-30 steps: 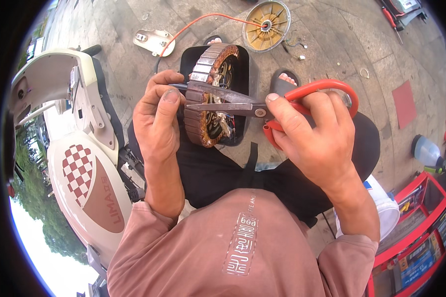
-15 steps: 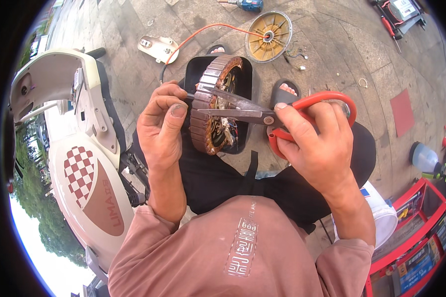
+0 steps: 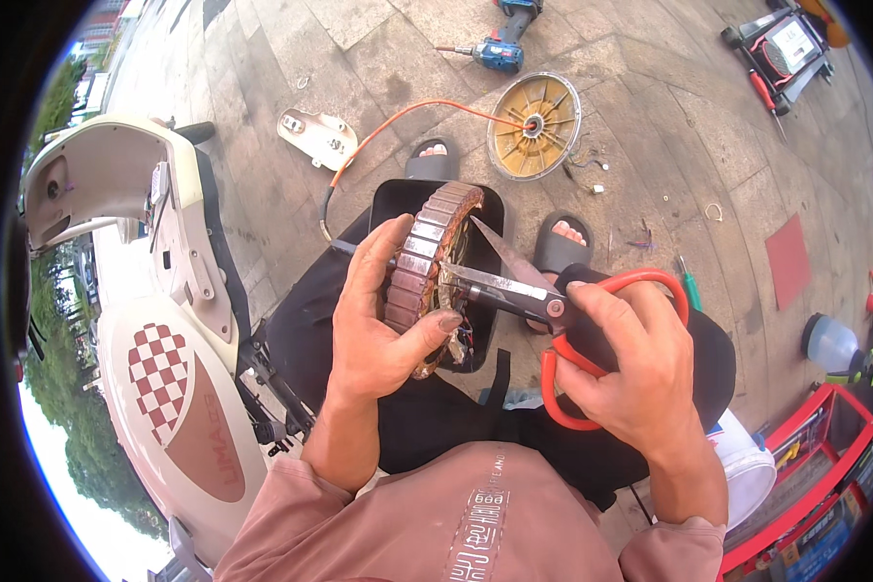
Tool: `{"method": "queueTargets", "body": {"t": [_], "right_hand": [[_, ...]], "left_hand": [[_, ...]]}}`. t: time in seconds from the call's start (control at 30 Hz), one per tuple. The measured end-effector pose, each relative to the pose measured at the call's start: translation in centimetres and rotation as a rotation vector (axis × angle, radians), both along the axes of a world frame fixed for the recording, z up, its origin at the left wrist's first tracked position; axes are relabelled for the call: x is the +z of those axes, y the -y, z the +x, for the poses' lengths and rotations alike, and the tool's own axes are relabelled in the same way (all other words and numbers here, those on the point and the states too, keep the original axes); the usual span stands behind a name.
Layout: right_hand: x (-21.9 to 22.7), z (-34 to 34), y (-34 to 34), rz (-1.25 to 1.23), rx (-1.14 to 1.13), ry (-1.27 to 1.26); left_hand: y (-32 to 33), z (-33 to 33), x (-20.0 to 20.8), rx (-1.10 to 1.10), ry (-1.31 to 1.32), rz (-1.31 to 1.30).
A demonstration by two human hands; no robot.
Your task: The person uses red-handled pliers to pull and adjust copper windings on a motor stator held in their lap. They briefly stand to connect an air hose to a compressor, then return to the seated position to continue adjusting the stator windings.
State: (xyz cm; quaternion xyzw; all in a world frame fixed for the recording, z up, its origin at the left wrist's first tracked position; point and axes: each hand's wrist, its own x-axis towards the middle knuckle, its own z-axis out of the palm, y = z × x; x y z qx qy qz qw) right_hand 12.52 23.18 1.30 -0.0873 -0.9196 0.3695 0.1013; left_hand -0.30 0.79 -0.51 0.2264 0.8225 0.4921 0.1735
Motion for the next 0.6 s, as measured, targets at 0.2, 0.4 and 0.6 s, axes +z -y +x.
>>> {"method": "queueTargets", "body": {"t": [0.2, 0.4, 0.6], "right_hand": [[0.2, -0.1, -0.3, -0.033, 0.003, 0.1], [0.5, -0.7, -0.3, -0.066, 0.057, 0.125], [0.3, -1.3, 0.0, -0.07, 0.086, 0.091]], "left_hand": [[0.0, 0.0, -0.1, 0.017, 0.056, 0.023], [0.2, -0.1, 0.1, -0.025, 0.059, -0.004], [0.3, 0.1, -0.5, 0.018, 0.084, 0.076]]}}
